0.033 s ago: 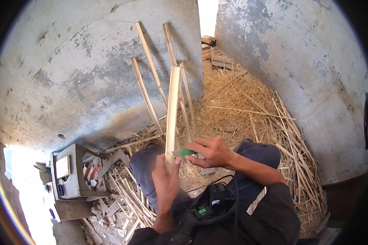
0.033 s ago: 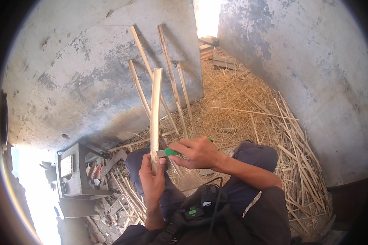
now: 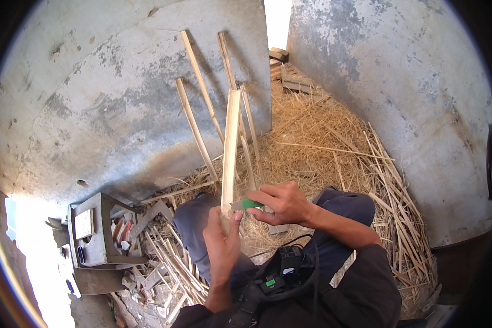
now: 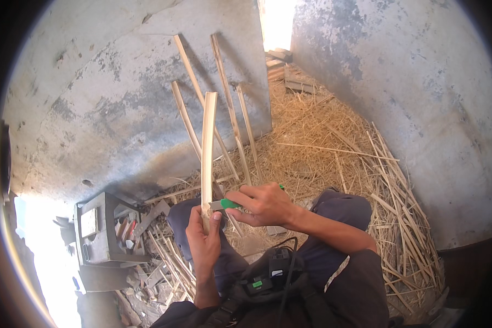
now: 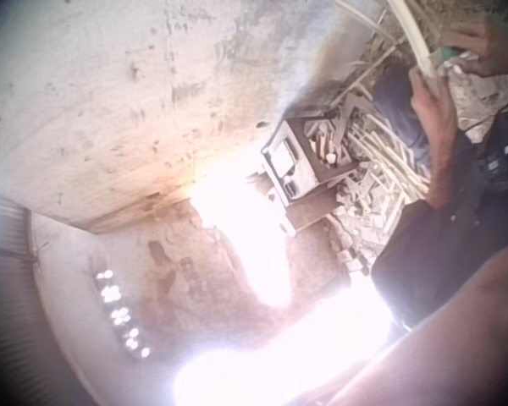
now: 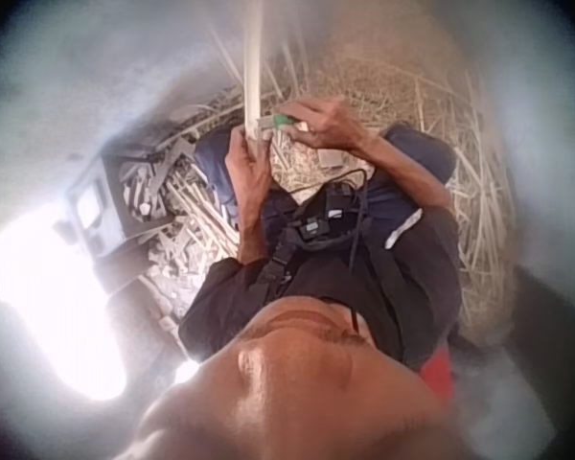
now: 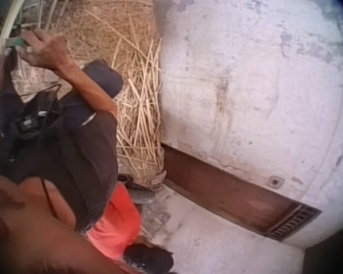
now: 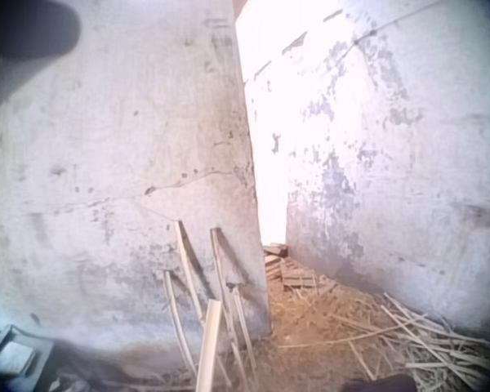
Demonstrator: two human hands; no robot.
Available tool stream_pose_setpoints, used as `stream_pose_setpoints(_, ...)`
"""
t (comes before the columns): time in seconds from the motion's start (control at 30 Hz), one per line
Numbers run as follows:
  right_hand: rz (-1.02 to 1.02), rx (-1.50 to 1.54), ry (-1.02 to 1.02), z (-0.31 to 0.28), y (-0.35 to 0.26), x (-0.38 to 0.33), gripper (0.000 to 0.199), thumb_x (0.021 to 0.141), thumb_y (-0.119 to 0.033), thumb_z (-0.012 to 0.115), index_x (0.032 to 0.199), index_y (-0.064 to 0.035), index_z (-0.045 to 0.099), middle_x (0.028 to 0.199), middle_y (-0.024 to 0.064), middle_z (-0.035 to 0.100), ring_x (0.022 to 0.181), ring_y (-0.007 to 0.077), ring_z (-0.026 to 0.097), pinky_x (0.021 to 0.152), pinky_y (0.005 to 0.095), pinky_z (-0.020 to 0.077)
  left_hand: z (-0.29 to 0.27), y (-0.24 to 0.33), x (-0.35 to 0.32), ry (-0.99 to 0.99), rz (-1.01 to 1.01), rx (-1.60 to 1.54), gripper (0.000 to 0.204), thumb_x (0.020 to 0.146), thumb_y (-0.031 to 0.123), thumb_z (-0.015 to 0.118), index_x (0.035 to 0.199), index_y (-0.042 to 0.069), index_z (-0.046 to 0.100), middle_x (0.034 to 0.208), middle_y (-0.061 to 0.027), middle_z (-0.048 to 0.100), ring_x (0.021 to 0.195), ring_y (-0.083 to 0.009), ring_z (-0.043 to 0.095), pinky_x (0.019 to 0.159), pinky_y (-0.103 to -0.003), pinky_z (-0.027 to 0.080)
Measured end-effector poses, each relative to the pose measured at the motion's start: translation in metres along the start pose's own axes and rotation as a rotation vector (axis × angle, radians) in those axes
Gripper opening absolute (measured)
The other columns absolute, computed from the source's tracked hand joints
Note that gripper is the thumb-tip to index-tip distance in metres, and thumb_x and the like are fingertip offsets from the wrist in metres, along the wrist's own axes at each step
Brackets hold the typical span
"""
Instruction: The person sits on a straw-covered floor and uses a green utility knife to shave thin strips from a long bamboo pole. They hold the pole with their left hand and scrape the surface with the knife in their right hand, creating a pile of bamboo shavings.
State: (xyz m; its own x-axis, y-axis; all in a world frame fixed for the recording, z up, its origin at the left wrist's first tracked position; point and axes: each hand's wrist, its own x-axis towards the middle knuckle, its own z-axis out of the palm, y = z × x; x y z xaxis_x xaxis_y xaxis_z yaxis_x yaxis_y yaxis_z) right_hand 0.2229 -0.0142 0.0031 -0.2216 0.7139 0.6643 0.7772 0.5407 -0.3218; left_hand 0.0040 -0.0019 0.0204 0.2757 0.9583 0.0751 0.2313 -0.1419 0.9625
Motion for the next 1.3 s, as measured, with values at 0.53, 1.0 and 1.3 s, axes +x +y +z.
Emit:
stream_pose_setpoints(0.53,0.050,-0.078,0.085,-0.001,0.011,0.003,0.026,0.094,-0.032,0.082,0.112,-0.0131,0.079,0.078,0.0024,0.068,0.060,0.0216,0.069,0.053,0.0355,0.0561,-0.002,-0.010,-0.011,0.000,0.017,0.069,0.024,0.109,0.019,0.073,0.115,-0.003,0.065,0.082,0.0007,0.064,0.076,-0.0054,0.051,0.066,-0.025,0.041)
stream_pose_setpoints(1.0,0.112,-0.157,0.076,-0.022,0.026,0.011,0.026,0.094,-0.029,0.082,0.112,-0.0094,0.079,0.086,0.0052,0.075,0.066,0.0218,0.074,0.057,0.0345,0.0584,-0.006,-0.010,-0.021,-0.031,-0.007,0.103,0.023,0.106,0.018,0.075,0.111,-0.002,0.066,0.074,-0.0038,0.066,0.067,-0.0065,0.054,0.060,-0.028,0.043)
stream_pose_setpoints(1.3,0.154,-0.209,0.361,-0.036,0.075,0.017,0.027,0.100,-0.028,0.076,0.114,-0.0046,0.078,0.082,0.0079,0.076,0.063,0.0218,0.072,0.055,0.0347,0.0557,-0.010,-0.028,-0.042,-0.120,-0.020,0.140,0.027,0.103,0.021,0.078,0.110,-0.002,0.065,0.073,-0.0144,0.068,0.062,-0.0168,0.062,0.060,-0.036,0.049)
